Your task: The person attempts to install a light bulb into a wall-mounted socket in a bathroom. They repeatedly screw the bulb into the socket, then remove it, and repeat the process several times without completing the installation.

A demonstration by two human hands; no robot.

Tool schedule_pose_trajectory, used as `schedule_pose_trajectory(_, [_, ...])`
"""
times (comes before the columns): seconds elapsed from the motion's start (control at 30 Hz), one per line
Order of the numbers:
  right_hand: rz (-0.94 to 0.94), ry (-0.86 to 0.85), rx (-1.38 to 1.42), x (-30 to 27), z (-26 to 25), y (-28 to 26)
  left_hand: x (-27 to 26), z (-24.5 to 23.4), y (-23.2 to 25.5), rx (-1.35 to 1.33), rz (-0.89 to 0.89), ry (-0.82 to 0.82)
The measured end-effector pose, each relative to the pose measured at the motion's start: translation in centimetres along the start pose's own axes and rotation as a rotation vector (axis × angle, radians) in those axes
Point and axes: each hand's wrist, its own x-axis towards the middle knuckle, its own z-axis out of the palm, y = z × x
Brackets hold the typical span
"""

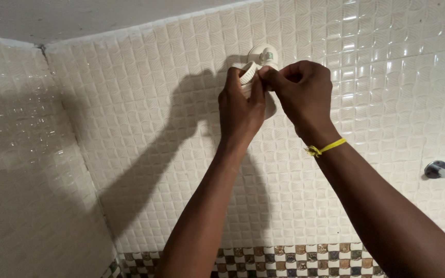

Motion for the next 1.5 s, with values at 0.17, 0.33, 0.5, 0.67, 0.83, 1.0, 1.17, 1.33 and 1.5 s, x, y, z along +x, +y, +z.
schedule_pose_trajectory(0.17, [0.156,-0.096,0.188,1.2,0.1,0.8,-0.1,0.0,0.3,-0.019,-0.078,-0.006])
schedule_pose_trajectory(0.33, [0.04,-0.043,0.084,0.9,0.6,1.8,0.0,0.0,0.4,-0.013,-0.102,-0.009])
schedule_pose_trajectory(0.5, [-0.071,0.054,-0.043,0.8,1.4,1.8,-0.2,0.1,0.1,-0.029,-0.088,-0.003])
schedule_pose_trajectory(0.67, [0.132,-0.092,0.178,0.9,0.7,1.5,-0.6,-0.4,-0.4,0.014,-0.052,-0.034])
schedule_pose_trajectory(0.83, [0.192,-0.137,0.264,1.1,-0.2,1.9,-1.0,-1.1,0.1,0.138,-0.214,-0.206])
schedule_pose_trajectory(1.0, [0.218,-0.245,0.315,1.1,-0.8,2.3,-2.0,-1.2,0.4,0.164,-0.14,-0.359])
schedule_pose_trajectory(1.17, [0.272,-0.31,0.375,0.5,-1.3,1.8,-2.4,-1.1,1.7,0.198,-0.206,-0.385])
schedule_pose_trajectory(1.33, [0.273,-0.315,0.371,0.3,-1.8,2.0,-2.3,-1.2,3.1,0.179,-0.204,-0.376])
schedule_pose_trajectory(1.5, [0.228,-0.337,0.366,0.5,-2.0,2.5,-2.2,-0.7,3.6,0.133,-0.209,-0.326])
